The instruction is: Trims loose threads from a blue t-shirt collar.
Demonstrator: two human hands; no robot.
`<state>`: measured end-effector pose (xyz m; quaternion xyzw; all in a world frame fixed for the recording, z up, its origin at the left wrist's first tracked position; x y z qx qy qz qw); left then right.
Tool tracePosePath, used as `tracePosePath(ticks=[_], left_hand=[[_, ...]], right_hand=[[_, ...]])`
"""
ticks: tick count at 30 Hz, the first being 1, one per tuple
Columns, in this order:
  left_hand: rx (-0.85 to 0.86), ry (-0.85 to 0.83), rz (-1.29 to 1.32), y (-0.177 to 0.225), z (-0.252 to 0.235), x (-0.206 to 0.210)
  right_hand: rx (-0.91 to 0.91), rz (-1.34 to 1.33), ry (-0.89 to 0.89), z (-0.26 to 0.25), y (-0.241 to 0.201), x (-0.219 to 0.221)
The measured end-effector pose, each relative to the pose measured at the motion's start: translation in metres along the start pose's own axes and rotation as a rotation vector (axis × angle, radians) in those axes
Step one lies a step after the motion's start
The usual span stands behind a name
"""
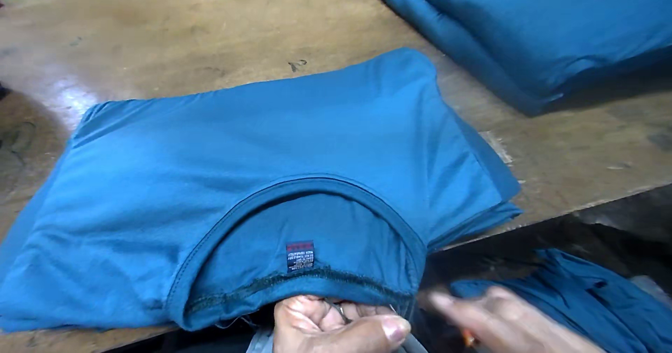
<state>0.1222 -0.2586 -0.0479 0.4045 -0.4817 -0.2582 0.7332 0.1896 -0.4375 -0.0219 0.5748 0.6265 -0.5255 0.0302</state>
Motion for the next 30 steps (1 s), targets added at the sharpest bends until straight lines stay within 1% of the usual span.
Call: tracePosePath(ticks=[1, 3, 5, 7, 9, 13, 22, 30], left_hand=[[-0.031, -0.008, 0.022, 0.000, 0.001, 0.000], [-0.104, -0.010, 0.037, 0.003, 0.002, 0.003], [-0.128, -0.043, 0.056, 0.005, 0.003, 0.004], [-0.109, -0.112, 0.078, 0.007, 0.003, 0.004], [-0.098, -0.138, 0.081, 0.008, 0.003, 0.004], [-0.152, -0.061, 0.085, 0.006, 0.005, 0.004], [-0.170, -0.054, 0.084, 0.005, 0.005, 0.004], [-0.178, -0.049, 0.091, 0.004, 0.005, 0.004]], right_hand=[[0.016, 0.079, 0.010, 0.000, 0.005, -0.008], [-0.010, 0.227, 0.048, 0.000, 0.015, -0.020], [-0.053, 0.304, 0.057, -0.001, 0.017, -0.022], [-0.099, 0.313, 0.053, -0.001, 0.016, -0.018], [-0.135, 0.305, 0.058, -0.001, 0.015, -0.013], [-0.177, 0.306, 0.085, -0.005, 0.014, -0.005], [-0.210, 0.325, 0.102, -0.010, 0.013, 0.000], [-0.190, 0.316, 0.087, -0.006, 0.014, -0.001]])
Point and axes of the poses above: each hand's wrist, its own z-axis away from the middle knuckle, its own x-axis out of the palm, y = z × x, the point moved 4 cm from there along -z, towards the middle knuckle, and after that the axes turned 11 degrees about -z, right-handed, at the moved point
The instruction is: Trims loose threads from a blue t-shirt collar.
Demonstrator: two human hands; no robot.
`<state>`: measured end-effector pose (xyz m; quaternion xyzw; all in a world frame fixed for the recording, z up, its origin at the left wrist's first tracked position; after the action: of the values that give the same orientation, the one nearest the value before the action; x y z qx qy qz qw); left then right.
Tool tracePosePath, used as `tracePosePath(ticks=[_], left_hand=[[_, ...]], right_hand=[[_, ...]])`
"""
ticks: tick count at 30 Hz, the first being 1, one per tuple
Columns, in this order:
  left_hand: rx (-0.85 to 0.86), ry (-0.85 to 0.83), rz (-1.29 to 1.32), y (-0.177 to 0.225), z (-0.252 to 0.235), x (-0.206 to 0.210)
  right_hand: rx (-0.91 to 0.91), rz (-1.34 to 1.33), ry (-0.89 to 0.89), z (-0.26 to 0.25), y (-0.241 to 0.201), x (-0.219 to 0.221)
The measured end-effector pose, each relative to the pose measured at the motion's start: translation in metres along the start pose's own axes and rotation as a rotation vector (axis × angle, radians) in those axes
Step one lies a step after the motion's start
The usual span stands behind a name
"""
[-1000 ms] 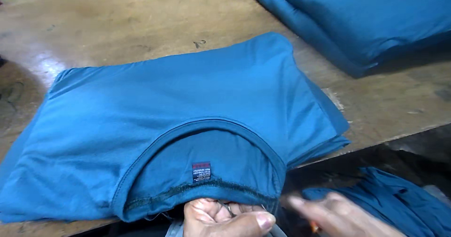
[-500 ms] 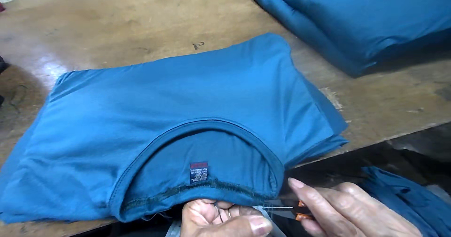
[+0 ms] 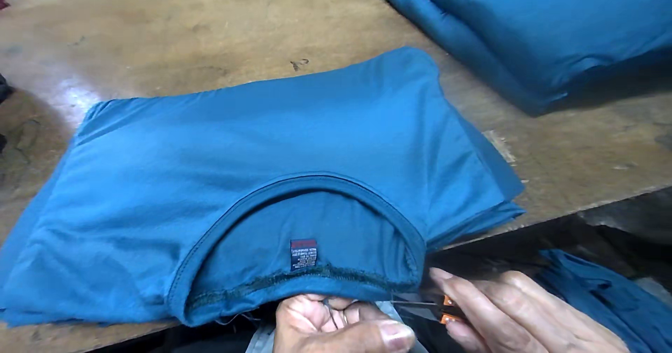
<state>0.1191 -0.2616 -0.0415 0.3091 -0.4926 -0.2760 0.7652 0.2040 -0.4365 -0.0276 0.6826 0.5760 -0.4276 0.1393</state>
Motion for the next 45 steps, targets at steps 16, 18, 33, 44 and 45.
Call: tracePosePath(ticks=[16, 18, 33, 44, 45], left_hand=[[-0.010, 0.004, 0.002, -0.001, -0.001, 0.000], [-0.010, 0.003, 0.004, -0.001, -0.002, 0.000], [0.000, 0.023, -0.016, -0.001, -0.003, 0.000], [0.040, 0.112, -0.028, 0.001, 0.000, 0.002], [0.063, 0.109, -0.060, 0.003, 0.001, 0.003]], right_hand=[[0.050, 0.027, 0.016, -0.002, -0.004, 0.003], [0.057, 0.032, 0.013, 0.001, -0.004, 0.001], [0.097, -0.047, 0.012, -0.004, -0.003, 0.007], [0.222, -0.306, -0.032, -0.013, 0.002, -0.019], [0.262, -0.449, -0.034, -0.013, 0.002, -0.018]])
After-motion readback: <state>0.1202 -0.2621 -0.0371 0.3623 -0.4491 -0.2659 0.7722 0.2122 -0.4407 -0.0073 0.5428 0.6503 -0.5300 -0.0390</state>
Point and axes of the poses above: each hand's wrist, its own z-axis away from the middle knuckle, its own x-axis out of the palm, y = z × x, the point moved 4 cm from there along -z, towards the middle knuckle, and after that the axes turned 11 degrees about -z, right-handed, at the moved point
